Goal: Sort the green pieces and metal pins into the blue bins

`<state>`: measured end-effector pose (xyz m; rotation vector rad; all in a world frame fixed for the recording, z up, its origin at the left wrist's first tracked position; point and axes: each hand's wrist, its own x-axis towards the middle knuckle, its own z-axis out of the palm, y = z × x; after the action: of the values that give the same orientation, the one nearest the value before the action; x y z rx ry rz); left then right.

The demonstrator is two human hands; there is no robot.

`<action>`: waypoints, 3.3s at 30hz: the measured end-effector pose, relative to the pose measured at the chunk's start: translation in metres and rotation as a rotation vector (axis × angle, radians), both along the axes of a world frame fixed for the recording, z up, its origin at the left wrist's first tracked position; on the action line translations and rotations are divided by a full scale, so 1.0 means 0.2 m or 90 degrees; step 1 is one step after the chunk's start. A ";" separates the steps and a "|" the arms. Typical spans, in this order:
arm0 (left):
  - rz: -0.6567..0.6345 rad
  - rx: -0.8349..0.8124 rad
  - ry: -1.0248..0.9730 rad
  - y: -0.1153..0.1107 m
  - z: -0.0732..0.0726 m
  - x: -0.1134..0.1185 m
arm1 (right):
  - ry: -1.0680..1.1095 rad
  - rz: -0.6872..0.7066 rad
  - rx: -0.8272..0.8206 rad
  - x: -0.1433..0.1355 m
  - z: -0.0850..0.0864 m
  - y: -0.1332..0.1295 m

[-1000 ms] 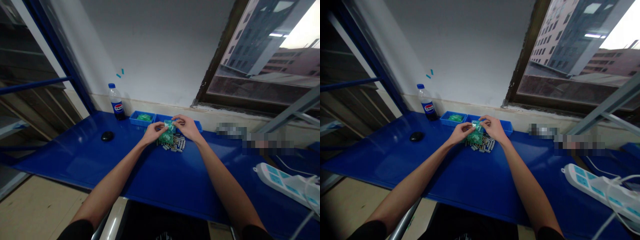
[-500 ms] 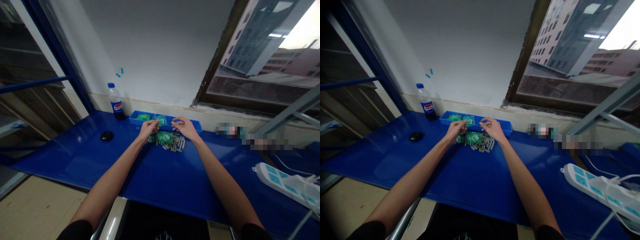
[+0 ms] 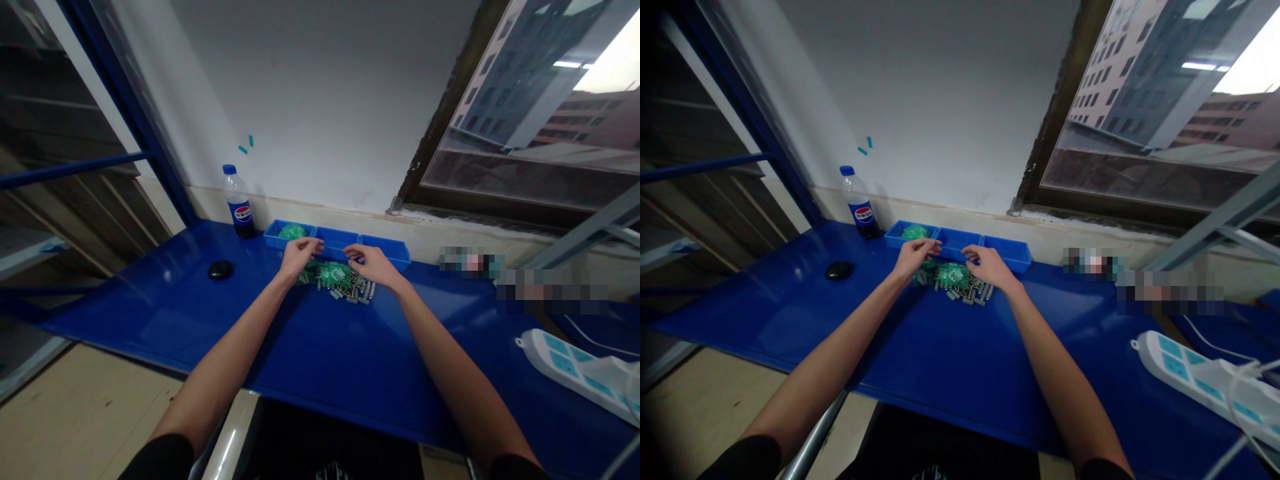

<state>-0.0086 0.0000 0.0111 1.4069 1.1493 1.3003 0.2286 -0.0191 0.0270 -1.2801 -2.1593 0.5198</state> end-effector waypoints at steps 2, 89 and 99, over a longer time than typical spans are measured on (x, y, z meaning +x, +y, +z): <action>-0.008 0.101 0.168 -0.01 -0.01 0.01 | -0.033 0.052 -0.004 0.00 0.00 -0.01; 0.004 0.147 0.359 -0.01 -0.04 -0.01 | -0.192 0.112 0.050 -0.08 -0.03 -0.04; 0.012 0.153 0.356 0.00 -0.05 -0.01 | -0.270 0.101 0.096 -0.08 0.02 -0.05</action>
<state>-0.0103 0.0004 0.0003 2.0238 1.3974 1.1115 0.2131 -0.0292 0.0302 -1.2252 -2.6085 0.1461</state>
